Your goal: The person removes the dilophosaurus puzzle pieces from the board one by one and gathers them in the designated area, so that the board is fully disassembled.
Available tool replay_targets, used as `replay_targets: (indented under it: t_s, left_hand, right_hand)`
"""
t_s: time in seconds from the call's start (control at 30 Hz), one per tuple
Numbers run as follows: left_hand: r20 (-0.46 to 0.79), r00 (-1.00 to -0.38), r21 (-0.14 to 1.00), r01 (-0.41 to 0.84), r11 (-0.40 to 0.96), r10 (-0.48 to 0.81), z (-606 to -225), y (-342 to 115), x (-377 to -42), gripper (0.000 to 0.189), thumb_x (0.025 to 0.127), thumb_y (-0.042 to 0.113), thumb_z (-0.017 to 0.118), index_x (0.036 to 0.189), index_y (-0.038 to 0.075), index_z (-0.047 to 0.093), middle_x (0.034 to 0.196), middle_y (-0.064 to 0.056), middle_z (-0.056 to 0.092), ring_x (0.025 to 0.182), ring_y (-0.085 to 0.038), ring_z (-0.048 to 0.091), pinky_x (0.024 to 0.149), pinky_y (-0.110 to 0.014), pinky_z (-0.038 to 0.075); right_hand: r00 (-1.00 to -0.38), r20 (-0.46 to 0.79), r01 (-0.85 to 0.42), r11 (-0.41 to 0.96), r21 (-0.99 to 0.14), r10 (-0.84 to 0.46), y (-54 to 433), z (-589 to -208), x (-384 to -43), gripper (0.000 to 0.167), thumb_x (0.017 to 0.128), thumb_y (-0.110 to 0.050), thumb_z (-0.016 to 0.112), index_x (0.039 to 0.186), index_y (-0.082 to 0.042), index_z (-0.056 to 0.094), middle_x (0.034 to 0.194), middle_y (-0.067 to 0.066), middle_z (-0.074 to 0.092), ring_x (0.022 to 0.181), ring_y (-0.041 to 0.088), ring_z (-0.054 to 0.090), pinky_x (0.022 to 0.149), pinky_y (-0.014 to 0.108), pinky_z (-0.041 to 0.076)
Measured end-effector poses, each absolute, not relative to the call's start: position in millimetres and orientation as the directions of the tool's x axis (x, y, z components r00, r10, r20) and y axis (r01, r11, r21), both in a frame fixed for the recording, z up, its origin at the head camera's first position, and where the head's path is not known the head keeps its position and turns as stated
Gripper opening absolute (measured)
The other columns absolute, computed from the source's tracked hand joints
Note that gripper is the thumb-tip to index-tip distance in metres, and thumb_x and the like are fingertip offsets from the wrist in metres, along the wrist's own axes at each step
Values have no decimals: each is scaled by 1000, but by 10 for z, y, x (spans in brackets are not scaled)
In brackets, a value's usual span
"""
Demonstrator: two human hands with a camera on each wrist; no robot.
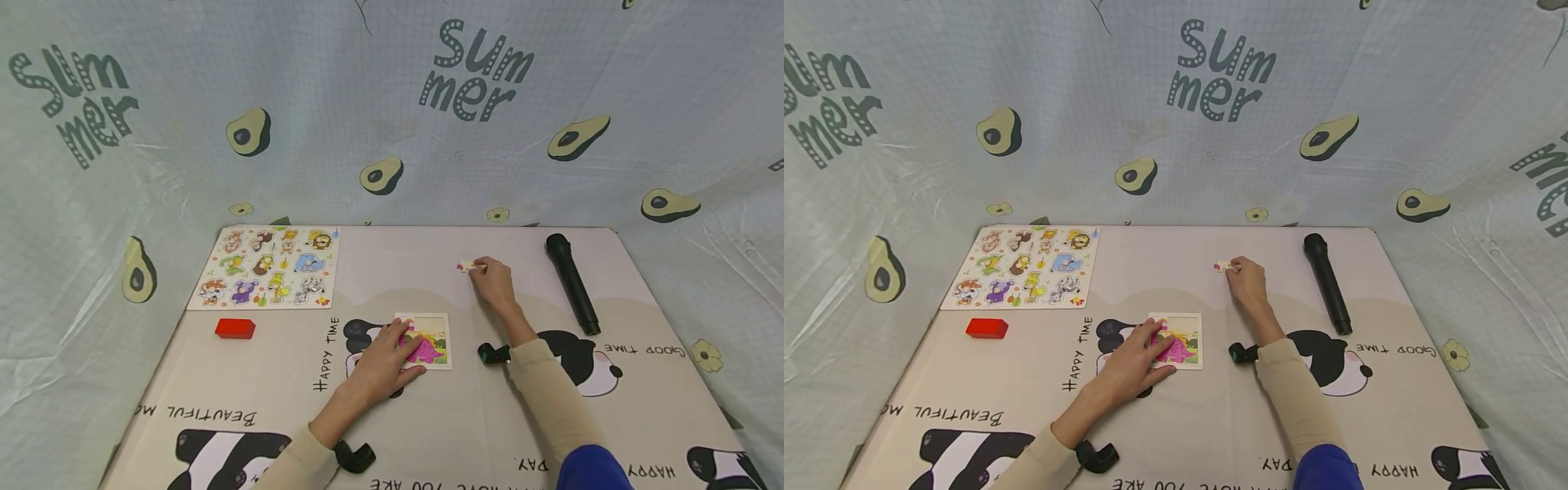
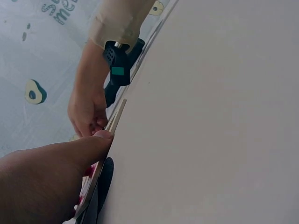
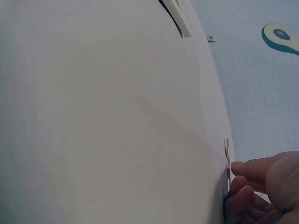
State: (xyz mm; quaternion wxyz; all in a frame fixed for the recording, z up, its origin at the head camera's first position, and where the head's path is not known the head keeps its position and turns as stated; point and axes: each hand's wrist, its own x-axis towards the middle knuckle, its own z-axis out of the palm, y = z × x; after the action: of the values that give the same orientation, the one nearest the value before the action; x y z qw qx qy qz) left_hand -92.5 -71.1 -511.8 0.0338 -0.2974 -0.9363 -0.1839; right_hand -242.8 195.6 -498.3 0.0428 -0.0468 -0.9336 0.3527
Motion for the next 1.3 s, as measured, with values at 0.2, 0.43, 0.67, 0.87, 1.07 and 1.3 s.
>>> replay_targets:
  t_s: [0.2,0.43,0.67,0.87,1.07,1.3]
  left_hand:
    - [165,-830,349,555,755,533,-5096,-709,-921,58,93,51,65,139,16,61,152,-15,44,148,-36,36,120,-48,36]
    - [150,-837,380,540,751,526,-5080,-736,-916,58,94,51,65,140,17,60,155,-13,42,150,-35,34,118,-47,39]
    - [144,-840,377,536,755,524,-5064,-800,-875,55,95,46,64,141,16,58,154,-13,43,146,-37,40,115,-50,42]
    - [143,-842,382,532,756,520,-5073,-830,-844,55,97,46,62,141,14,57,152,-15,44,143,-37,43,116,-50,41]
    - [176,-837,369,543,754,517,-5090,-836,-858,53,97,45,64,139,13,60,149,-14,47,137,-32,49,112,-45,46]
    - [196,-835,383,548,743,515,-5100,-839,-861,53,95,44,66,137,12,61,145,-13,49,131,-27,52,108,-41,50]
  right_hand:
    - [-993,52,43,744,-667,103,1960,-4929,-2370,35,95,-14,62,125,3,65,86,16,65,69,20,54,57,25,40]
    - [-995,57,20,724,-690,81,1932,-4861,-2234,36,97,-19,65,126,2,64,86,14,61,63,17,51,53,24,41]
    - [-997,72,-22,725,-688,38,1836,-4805,-2062,38,96,-23,68,125,1,66,89,16,64,72,22,56,58,25,42]
    - [-996,90,-76,727,-682,-20,1720,-4806,-1938,39,95,-24,69,125,1,66,89,14,65,80,25,60,61,25,45]
    - [-996,54,-86,724,-684,-67,1537,-4793,-1820,40,95,-26,70,125,0,66,90,12,65,82,23,60,64,24,47]
    - [-993,35,-110,731,-673,-117,1350,-4802,-1706,38,94,-25,70,123,0,68,90,11,64,83,22,60,69,26,49]
